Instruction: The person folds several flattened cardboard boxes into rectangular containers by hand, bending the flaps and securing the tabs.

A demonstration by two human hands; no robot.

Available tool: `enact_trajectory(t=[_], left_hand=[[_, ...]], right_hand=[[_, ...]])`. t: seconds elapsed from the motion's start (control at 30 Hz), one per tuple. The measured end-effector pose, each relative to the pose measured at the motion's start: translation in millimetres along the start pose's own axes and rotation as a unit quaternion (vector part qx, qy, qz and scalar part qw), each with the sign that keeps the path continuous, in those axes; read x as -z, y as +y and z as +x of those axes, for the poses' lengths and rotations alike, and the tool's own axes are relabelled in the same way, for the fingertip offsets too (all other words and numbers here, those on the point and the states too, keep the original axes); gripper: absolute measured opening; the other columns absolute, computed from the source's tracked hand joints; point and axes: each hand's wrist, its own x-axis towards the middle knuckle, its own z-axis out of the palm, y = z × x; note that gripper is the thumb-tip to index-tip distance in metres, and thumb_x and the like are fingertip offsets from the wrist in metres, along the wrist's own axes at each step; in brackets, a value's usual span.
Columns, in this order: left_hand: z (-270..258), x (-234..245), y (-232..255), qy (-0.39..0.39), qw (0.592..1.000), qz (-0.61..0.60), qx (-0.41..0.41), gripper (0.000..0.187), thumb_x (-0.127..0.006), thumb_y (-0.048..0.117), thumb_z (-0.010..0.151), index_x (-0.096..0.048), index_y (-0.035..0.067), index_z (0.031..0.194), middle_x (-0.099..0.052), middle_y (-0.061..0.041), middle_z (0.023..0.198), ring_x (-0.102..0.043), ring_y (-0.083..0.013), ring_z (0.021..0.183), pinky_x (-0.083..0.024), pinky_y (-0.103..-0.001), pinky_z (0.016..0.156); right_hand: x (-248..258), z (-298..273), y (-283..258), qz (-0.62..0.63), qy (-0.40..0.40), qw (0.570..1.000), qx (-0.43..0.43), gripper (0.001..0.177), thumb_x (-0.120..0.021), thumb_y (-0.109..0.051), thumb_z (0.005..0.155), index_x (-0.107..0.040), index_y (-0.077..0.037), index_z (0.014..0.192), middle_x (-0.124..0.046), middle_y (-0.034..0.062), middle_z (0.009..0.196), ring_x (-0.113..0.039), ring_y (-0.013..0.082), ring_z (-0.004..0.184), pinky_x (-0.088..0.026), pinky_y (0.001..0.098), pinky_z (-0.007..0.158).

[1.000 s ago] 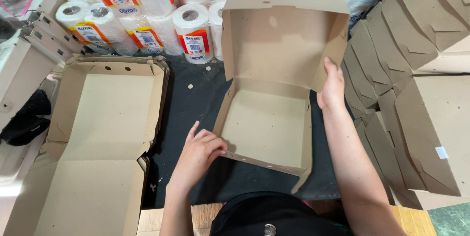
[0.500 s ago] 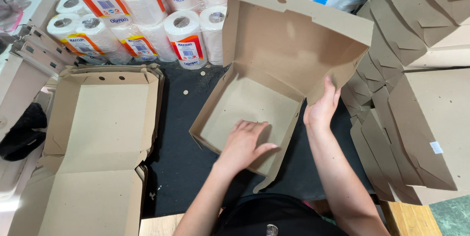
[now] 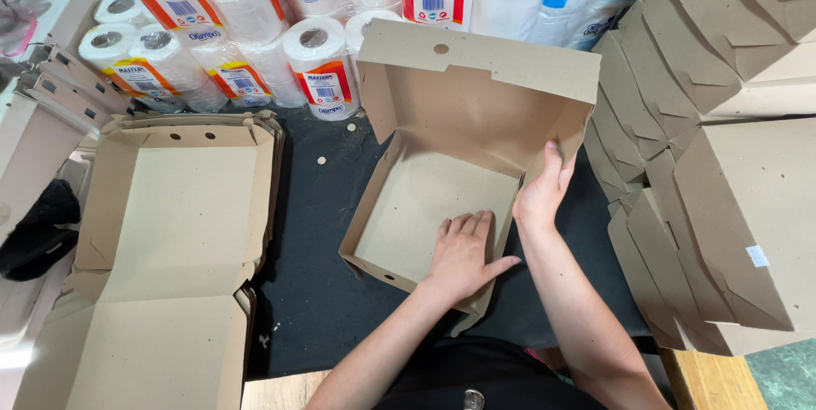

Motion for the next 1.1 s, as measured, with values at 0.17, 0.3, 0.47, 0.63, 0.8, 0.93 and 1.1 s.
enact_trajectory(t=[0.17, 0.3, 0.47, 0.63, 0.8, 0.93, 1.1], left_hand=[[13, -26, -28, 0.024, 0.998, 0.051, -0.016, 0.072, -0.066, 0.036, 0.092, -0.044, 0.003, 0.152, -0.055, -0.017, 0.143, -0.043, -0.0355, 0.140, -0.028, -0.062, 0.117], [10, -26, -56, 0.044, 0.995, 0.093, -0.014, 0.056, -0.063, 0.022, 0.093, -0.053, 0.012, 0.146, -0.060, -0.007, 0.136, -0.047, -0.0296, 0.135, -0.030, -0.059, 0.116], [3, -27, -88, 0.152, 0.976, 0.158, 0.000, 0.019, -0.072, 0.014, 0.085, -0.075, 0.018, 0.103, -0.073, -0.001, 0.089, -0.061, -0.0238, 0.101, -0.030, -0.060, 0.115], [-20, -14, -92, 0.125, 0.969, 0.213, 0.008, 0.016, -0.072, 0.011, 0.084, -0.077, 0.021, 0.095, -0.074, 0.002, 0.084, -0.061, -0.0208, 0.096, -0.034, -0.058, 0.114], [-34, 1, -95, 0.129, 0.964, 0.235, -0.006, 0.014, -0.071, 0.010, 0.082, -0.076, 0.021, 0.091, -0.071, 0.001, 0.077, -0.061, -0.0206, 0.091, -0.033, -0.060, 0.114], [-31, 14, -93, 0.185, 0.945, 0.269, -0.025, 0.010, -0.074, 0.008, 0.079, -0.075, 0.013, 0.088, -0.070, -0.005, 0.076, -0.060, -0.0242, 0.091, -0.027, -0.065, 0.117], [-29, 29, -88, 0.228, 0.931, 0.277, -0.061, 0.011, -0.076, 0.006, 0.075, -0.073, 0.009, 0.085, -0.068, -0.008, 0.075, -0.059, -0.0256, 0.092, -0.026, -0.066, 0.118]], right_hand=[[9, 3, 9, 0.031, 0.016, 0.999, -0.018, 0.047, -0.070, -0.030, 0.104, -0.052, -0.030, 0.147, -0.063, 0.0004, 0.143, -0.059, 0.0173, 0.130, -0.046, 0.0390, 0.117], [17, -2, -10, 0.055, 0.009, 0.997, -0.059, 0.043, -0.069, -0.030, 0.102, -0.056, -0.024, 0.143, -0.067, 0.0084, 0.137, -0.066, 0.0236, 0.126, -0.055, 0.0430, 0.111], [34, -25, -22, 0.073, 0.006, 0.988, -0.135, 0.041, -0.065, -0.026, 0.101, -0.055, -0.025, 0.141, -0.068, 0.0075, 0.136, -0.067, 0.0271, 0.125, -0.056, 0.0496, 0.109], [22, -62, -52, 0.028, 0.000, 0.987, -0.159, 0.052, -0.064, -0.019, 0.100, -0.048, -0.024, 0.149, -0.064, 0.0085, 0.140, -0.064, 0.0278, 0.128, -0.053, 0.0506, 0.110], [16, -78, -65, -0.031, -0.052, 0.982, -0.178, 0.065, -0.064, -0.006, 0.096, -0.040, -0.025, 0.153, -0.057, 0.0042, 0.135, -0.059, 0.0218, 0.125, -0.053, 0.0476, 0.110], [22, -80, -57, -0.085, -0.093, 0.975, -0.181, 0.076, -0.067, 0.002, 0.092, -0.032, -0.022, 0.155, -0.047, 0.0052, 0.138, -0.050, 0.0210, 0.128, -0.047, 0.0482, 0.113], [33, -75, -49, -0.085, -0.100, 0.968, -0.216, 0.078, -0.070, 0.000, 0.092, -0.030, -0.019, 0.156, -0.043, 0.0071, 0.138, -0.047, 0.0216, 0.128, -0.046, 0.0477, 0.111]])
